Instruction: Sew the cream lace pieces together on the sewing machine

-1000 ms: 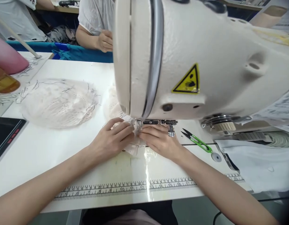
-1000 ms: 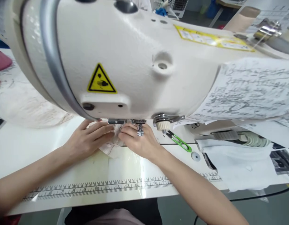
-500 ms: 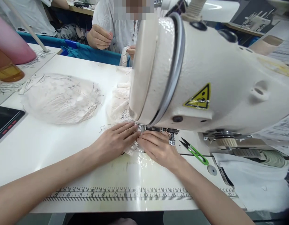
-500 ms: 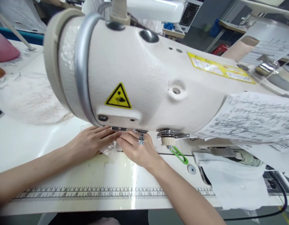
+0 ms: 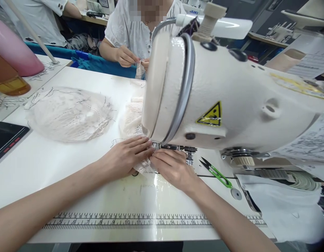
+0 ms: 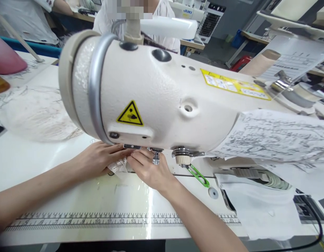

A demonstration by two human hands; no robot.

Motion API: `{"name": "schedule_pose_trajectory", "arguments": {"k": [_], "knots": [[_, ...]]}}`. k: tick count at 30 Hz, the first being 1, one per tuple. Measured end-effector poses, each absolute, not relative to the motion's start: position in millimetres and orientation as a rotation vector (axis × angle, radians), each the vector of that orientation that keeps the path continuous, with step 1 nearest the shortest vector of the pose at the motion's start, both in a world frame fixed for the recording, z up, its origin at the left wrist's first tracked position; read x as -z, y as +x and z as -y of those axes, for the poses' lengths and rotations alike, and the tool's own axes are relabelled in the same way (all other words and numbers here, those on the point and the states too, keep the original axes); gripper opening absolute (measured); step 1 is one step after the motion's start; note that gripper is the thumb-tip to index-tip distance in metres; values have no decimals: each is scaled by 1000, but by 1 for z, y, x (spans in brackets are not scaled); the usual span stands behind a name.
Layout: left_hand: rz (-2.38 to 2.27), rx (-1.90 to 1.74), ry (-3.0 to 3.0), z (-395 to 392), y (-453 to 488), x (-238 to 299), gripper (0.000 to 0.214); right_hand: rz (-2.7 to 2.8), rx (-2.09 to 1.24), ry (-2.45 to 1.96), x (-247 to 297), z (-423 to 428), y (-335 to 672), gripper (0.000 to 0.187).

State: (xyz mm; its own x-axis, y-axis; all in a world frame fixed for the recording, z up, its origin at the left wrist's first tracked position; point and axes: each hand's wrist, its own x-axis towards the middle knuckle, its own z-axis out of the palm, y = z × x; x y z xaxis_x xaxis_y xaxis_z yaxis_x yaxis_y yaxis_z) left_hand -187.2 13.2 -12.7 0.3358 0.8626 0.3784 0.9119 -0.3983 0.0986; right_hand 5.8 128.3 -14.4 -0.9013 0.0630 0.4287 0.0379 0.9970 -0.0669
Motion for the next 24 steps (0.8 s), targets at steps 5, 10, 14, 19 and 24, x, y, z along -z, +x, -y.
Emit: {"name": "schedule_pose_trajectory", "arguments": {"k": [5,10,14,19,24], "knots": [[1675,464,-2445,-14,-186,13,59,2703,-62,-66,15,-130,7,27],[1677,405,-2390,-14,-182,14,51,2714,-30,-84,16,-133,8,24],[1680,396,-2358,-13,-178,14,46,2682,5,-124,13,-135,10,21],[1693,382,-2347,-12,-177,12,48,2659,149,-201,3,-135,13,18],[1700,328,-2318,-13,-176,12,49,2643,164,-176,2,-138,12,21]]}}
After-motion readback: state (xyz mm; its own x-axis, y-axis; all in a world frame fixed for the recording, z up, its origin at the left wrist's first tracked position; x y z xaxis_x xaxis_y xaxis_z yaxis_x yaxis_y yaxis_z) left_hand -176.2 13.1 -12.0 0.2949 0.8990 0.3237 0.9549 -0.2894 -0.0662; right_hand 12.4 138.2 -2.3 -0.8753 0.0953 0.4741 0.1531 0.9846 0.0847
